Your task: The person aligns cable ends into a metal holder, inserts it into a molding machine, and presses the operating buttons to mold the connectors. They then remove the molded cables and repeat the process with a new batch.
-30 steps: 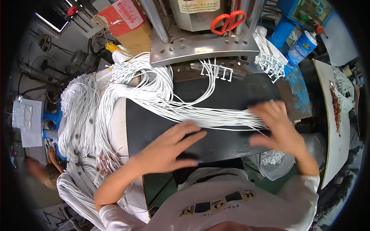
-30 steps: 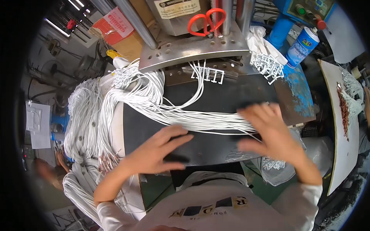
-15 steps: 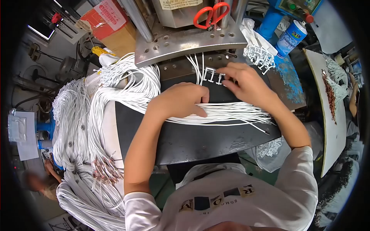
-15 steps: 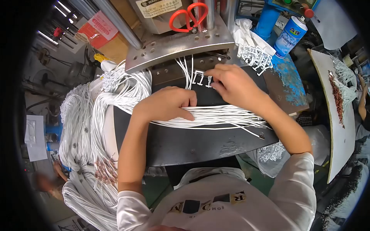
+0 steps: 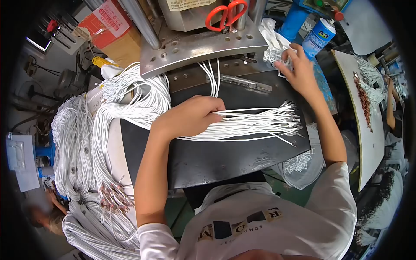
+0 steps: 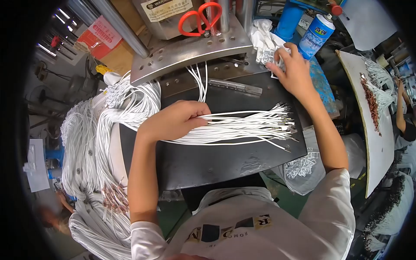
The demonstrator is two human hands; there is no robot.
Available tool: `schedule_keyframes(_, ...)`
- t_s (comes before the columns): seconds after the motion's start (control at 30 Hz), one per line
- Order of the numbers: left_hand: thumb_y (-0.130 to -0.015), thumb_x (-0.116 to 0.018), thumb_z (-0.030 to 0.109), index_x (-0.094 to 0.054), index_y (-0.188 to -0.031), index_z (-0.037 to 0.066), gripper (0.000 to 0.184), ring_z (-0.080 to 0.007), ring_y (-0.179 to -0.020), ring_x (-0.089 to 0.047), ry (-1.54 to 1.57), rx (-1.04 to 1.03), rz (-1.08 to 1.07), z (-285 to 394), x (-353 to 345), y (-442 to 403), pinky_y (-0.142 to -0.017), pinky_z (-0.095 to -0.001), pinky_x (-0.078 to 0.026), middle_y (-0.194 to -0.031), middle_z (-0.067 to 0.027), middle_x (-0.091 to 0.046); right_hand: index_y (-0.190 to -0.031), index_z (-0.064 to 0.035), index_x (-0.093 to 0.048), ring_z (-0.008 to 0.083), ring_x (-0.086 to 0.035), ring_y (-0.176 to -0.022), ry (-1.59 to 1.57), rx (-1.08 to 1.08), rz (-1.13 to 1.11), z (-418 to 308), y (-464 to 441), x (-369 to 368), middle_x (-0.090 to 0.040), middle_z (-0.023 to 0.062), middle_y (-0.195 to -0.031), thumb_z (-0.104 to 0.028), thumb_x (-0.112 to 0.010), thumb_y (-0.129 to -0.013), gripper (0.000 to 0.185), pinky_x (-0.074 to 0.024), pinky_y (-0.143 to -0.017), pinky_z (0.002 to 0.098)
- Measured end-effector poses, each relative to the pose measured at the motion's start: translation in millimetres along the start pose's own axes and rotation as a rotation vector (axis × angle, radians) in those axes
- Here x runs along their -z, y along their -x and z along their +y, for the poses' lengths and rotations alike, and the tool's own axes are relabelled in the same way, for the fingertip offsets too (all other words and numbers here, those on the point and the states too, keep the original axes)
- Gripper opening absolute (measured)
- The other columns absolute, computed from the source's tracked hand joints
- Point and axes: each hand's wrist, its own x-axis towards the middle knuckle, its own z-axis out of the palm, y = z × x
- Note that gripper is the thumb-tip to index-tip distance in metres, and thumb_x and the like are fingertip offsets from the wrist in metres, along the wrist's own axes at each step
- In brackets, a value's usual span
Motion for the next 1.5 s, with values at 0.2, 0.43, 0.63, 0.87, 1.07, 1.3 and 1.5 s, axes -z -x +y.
schedule_keyframes(0.2, -0.101, -0.066, 0.028, -0.067, -0.102, -0.001, 0.03, -0.0366, -0.084, -0.066, 0.034, 0.107, 0.0, 24, 6, -1, -0.078, -0.0448, -0.051, -0.089, -0.0203, -0.07, -0.097, -0.0013, -0.056, 0.04, -0.063, -0.1, -0.131, 0.043, 0.082, 0, 32, 14, -0.055, 0.0185, -0.118, 0.004, -0.074, -0.081, 0.024, -0.0519, -0.082, 0.0429)
schedule_keyframes(0.43, -0.104, -0.067, 0.034, -0.069, -0.099, 0.0, 0.035, -0.0138, -0.07, -0.054, 0.251, 0.169, -0.089, 31, -17, -17, -0.063, -0.0322, -0.044, -0.074, -0.0053, -0.062, -0.129, -0.0102, -0.062, 0.0404, -0.053, -0.127, 0.3, -0.094, 0.039, 1, 36, 51, -0.054, 0.0169, -0.139, -0.012, -0.081, -0.083, 0.05, -0.0448, -0.102, 0.051)
schedule_keyframes(0.63, -0.103, -0.07, 0.023, -0.068, -0.101, 0.001, 0.022, 0.0001, -0.072, -0.048, 0.737, 0.103, -0.167, 34, 6, -7, -0.061, -0.0203, -0.037, -0.082, 0.0075, -0.061, -0.13, -0.0107, -0.066, 0.0319, -0.056, -0.126, -0.151, 0.068, 0.04, -51, 4, 38, -0.06, 0.0136, -0.138, -0.021, -0.08, -0.088, 0.046, -0.0446, -0.101, 0.0404)
schedule_keyframes(0.87, -0.101, -0.072, 0.018, -0.069, -0.1, -0.002, 0.02, -0.0009, -0.068, -0.049, 1.035, 0.035, -0.414, 49, 2, -6, -0.057, -0.0203, -0.035, -0.08, 0.0042, -0.06, -0.116, -0.004, -0.074, 0.0055, -0.059, -0.089, -0.851, -0.268, -0.129, -59, 2, -1, -0.071, -0.0022, -0.096, -0.017, -0.074, -0.098, 0.022, -0.0426, -0.073, 0.0225)
schedule_keyframes(1.07, -0.11, -0.059, 0.022, -0.062, -0.129, 0.002, 0.028, -0.0031, -0.061, -0.039, 1.312, 0.085, -0.449, 80, -90, -49, -0.054, -0.0203, -0.033, -0.083, 0.0044, -0.058, -0.123, 0.0001, -0.07, 0.007, -0.062, -0.089, -1.125, -0.361, -0.384, -71, 9, -3, -0.072, 0.0014, -0.1, -0.017, -0.062, -0.107, 0.025, -0.0478, -0.08, 0.0222)
schedule_keyframes(1.3, -0.11, -0.051, 0.015, -0.06, -0.132, 0.009, 0.024, -0.0028, -0.056, -0.039, 1.18, 0.376, -0.099, 29, -40, -32, -0.047, -0.02, -0.026, -0.081, 0.0024, -0.055, -0.144, 0.0033, -0.058, 0.0231, -0.063, -0.127, -1.311, -0.258, -0.482, -72, 13, 3, -0.067, 0.0162, -0.138, -0.036, -0.039, -0.117, 0.051, -0.0487, -0.108, 0.0348)
schedule_keyframes(1.5, -0.109, -0.055, 0.018, -0.064, -0.125, 0.001, 0.024, -0.0089, -0.061, -0.051, 1.322, 0.357, 0.212, 26, -60, -51, -0.054, -0.0247, -0.039, -0.081, -0.0007, -0.058, -0.144, 0.0022, -0.057, 0.0253, -0.059, -0.132, -1.338, -0.166, -0.6, -87, 21, 1, -0.065, 0.0143, -0.14, -0.037, -0.04, -0.116, 0.051, -0.0432, -0.114, 0.038)
